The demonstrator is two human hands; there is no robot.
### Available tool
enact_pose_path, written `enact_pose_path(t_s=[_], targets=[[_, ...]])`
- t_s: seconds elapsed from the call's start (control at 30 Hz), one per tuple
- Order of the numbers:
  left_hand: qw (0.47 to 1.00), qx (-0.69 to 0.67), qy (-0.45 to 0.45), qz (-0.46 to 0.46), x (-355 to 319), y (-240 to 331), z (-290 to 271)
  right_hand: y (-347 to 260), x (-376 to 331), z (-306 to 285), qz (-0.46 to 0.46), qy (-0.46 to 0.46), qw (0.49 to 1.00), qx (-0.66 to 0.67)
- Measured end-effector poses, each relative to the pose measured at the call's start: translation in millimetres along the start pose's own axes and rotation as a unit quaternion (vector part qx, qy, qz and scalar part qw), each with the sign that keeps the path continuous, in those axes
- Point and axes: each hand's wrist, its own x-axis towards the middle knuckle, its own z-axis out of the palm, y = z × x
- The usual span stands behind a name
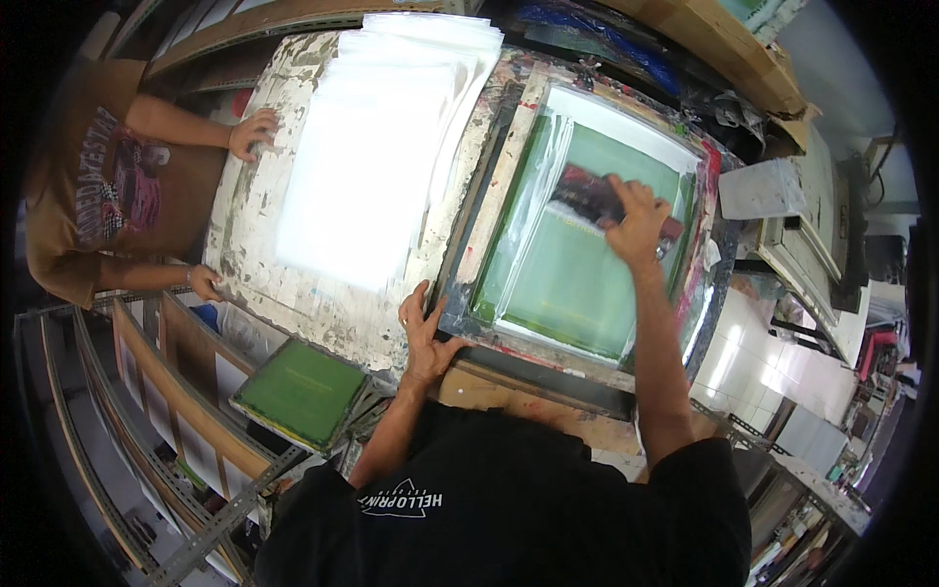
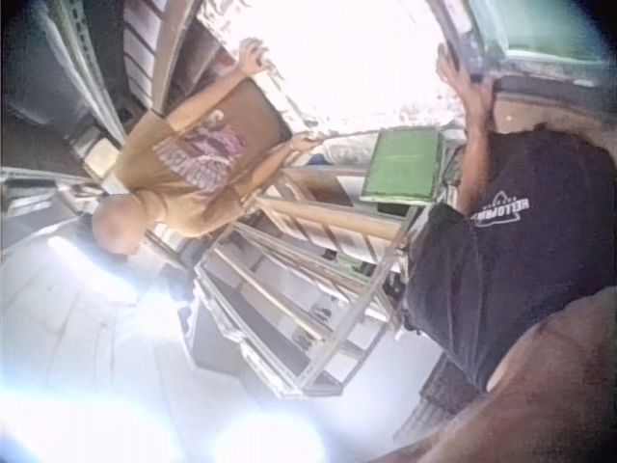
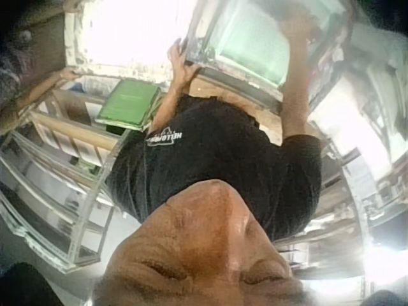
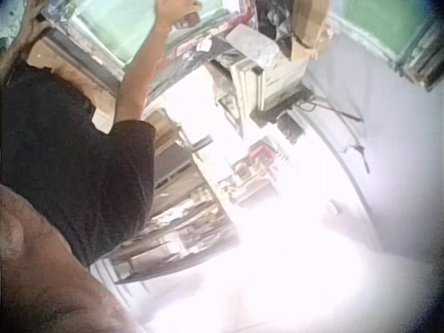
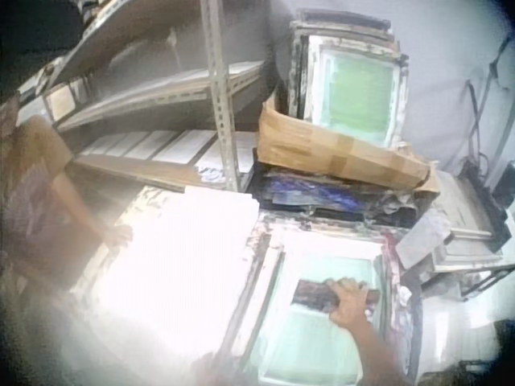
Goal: The person performs screen printing by placing white sheets under a screen, applying green ink with a squeegee, and lifting the screen to reveal printed sheets. A coworker assists by stacking the printed sheets. The process is repeated for multiple sheets.
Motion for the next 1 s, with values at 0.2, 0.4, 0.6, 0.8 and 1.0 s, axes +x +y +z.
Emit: enact_pose_path(t_s=[0.2, 0.4, 0.6, 0.8, 1.0], targets=[[0.999, -0.010, -0.023, -0.029, -5, -2, -2, 62, 91, 21, -0.007, 0.036, 0.999, -0.041], [0.999, -0.032, 0.009, -0.026, -7, -2, 3, 88, 141, 22, -0.032, 0.033, 0.997, -0.056], [0.999, -0.036, 0.014, -0.005, 0, 3, -1, 108, 159, 8, -0.068, 0.004, 0.997, 0.028], [0.998, -0.062, -0.017, -0.023, -9, -5, 0, 66, 99, 3, -0.083, 0.026, 0.996, -0.021], [0.991, -0.126, 0.043, -0.028, -12, 5, 2, -18, -3, -36, -0.048, 0.003, 0.999, -0.004]])
